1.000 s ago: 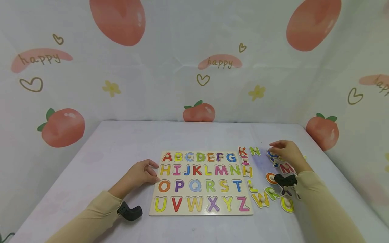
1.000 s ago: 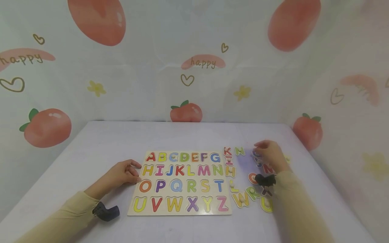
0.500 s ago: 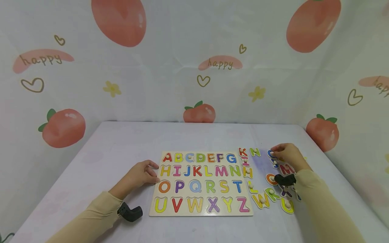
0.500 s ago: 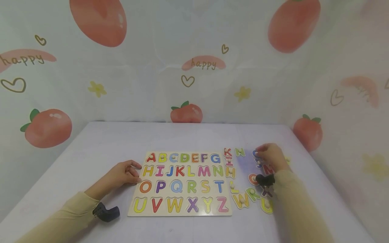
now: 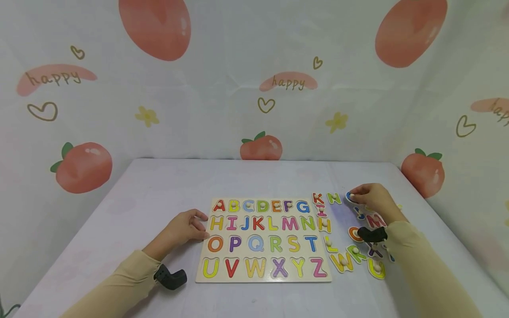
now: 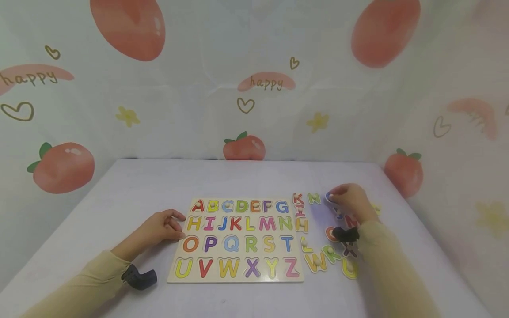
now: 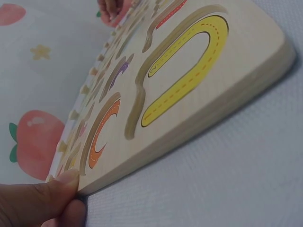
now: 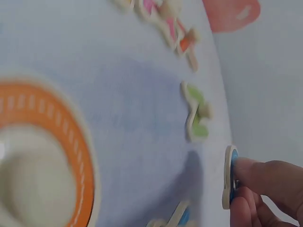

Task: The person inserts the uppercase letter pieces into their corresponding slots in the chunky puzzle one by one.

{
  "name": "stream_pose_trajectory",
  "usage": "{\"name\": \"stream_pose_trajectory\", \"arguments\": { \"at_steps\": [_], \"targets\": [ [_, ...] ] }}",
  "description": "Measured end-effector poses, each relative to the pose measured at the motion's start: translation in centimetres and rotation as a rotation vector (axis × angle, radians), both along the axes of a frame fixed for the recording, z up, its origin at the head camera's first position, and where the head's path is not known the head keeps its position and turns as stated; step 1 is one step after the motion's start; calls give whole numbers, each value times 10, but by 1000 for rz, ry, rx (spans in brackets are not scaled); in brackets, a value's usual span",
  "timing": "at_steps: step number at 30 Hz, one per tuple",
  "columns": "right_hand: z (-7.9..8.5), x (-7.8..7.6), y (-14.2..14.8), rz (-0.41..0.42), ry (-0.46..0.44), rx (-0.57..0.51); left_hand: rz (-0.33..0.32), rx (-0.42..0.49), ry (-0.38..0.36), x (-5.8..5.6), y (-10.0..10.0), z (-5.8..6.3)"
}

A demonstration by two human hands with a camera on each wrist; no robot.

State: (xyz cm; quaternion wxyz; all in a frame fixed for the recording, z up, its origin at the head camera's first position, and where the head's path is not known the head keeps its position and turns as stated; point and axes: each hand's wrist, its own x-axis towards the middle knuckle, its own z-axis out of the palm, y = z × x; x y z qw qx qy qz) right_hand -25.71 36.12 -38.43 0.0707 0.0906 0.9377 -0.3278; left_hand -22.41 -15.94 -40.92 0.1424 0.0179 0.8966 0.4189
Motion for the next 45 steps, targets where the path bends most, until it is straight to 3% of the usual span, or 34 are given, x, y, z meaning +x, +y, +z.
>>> {"name": "stream_pose_trajectory", "arguments": {
  "at_steps": [8, 19, 38, 45],
  "targets": [
    [15, -2, -46, 91, 71, -41, -1, -1, 0, 2, 0, 3],
    [5, -3, -100, 167, 94, -66, -4, 12, 1, 0, 0, -1],
    [-14, -7, -125, 151, 20, -93, -9, 6, -4, -3, -1, -3],
    [-16, -9, -125, 183, 6, -89, 0, 9, -10, -1, -1, -1]
  ]
}}
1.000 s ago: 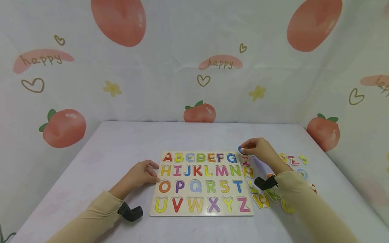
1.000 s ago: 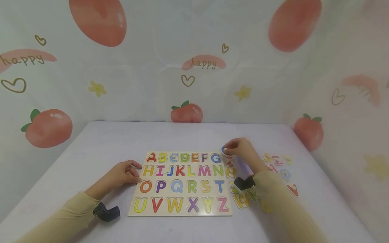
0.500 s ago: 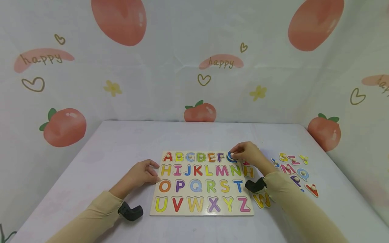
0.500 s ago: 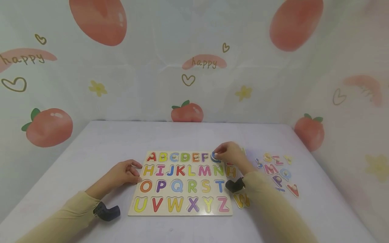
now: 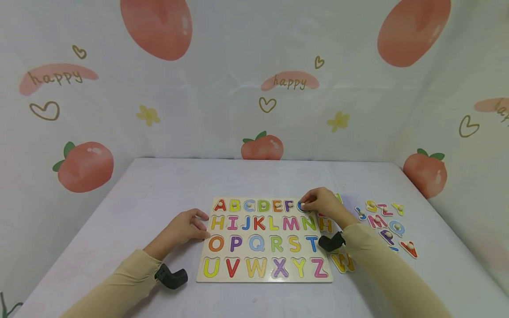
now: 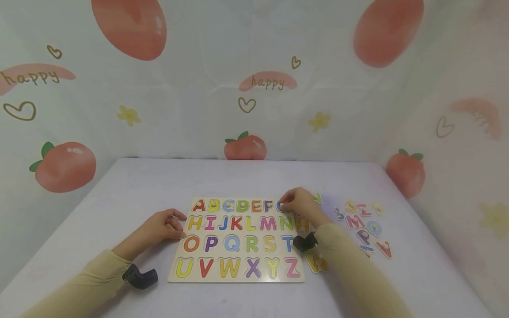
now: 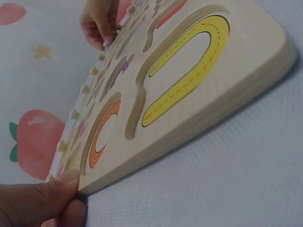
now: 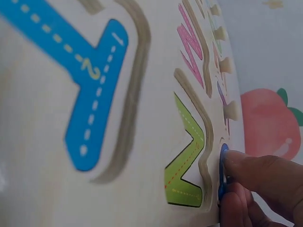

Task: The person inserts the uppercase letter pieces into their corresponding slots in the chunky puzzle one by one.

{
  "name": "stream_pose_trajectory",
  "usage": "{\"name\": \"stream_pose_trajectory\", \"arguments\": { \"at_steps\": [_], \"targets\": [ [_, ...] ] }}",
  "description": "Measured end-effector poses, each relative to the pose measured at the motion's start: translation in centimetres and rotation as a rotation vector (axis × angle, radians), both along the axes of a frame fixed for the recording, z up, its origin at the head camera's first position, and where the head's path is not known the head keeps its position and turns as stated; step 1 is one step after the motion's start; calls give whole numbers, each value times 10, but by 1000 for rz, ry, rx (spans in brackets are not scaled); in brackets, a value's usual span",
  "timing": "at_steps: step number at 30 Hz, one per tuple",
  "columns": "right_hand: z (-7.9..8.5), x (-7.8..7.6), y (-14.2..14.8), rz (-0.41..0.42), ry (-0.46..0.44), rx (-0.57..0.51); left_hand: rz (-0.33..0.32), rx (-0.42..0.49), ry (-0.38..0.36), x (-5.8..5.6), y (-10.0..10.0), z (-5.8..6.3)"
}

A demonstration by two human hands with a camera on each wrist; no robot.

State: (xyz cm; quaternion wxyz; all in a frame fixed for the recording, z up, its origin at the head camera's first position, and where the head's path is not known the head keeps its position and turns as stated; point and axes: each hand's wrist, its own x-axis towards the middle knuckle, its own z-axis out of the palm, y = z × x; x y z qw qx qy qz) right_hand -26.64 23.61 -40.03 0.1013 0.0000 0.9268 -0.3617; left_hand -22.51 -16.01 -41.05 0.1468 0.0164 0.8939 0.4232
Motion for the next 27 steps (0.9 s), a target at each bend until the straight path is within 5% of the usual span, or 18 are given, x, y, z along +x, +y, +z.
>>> {"name": "stream_pose_trajectory", "arguments": {
  "at_steps": [16, 27],
  "targets": [
    [14, 7, 6, -5, 9, 10, -2, -21, 20, -1, 1, -2],
    [42, 17, 52, -9, 104, -41, -4, -24, 0, 0, 1, 2]
  ]
}}
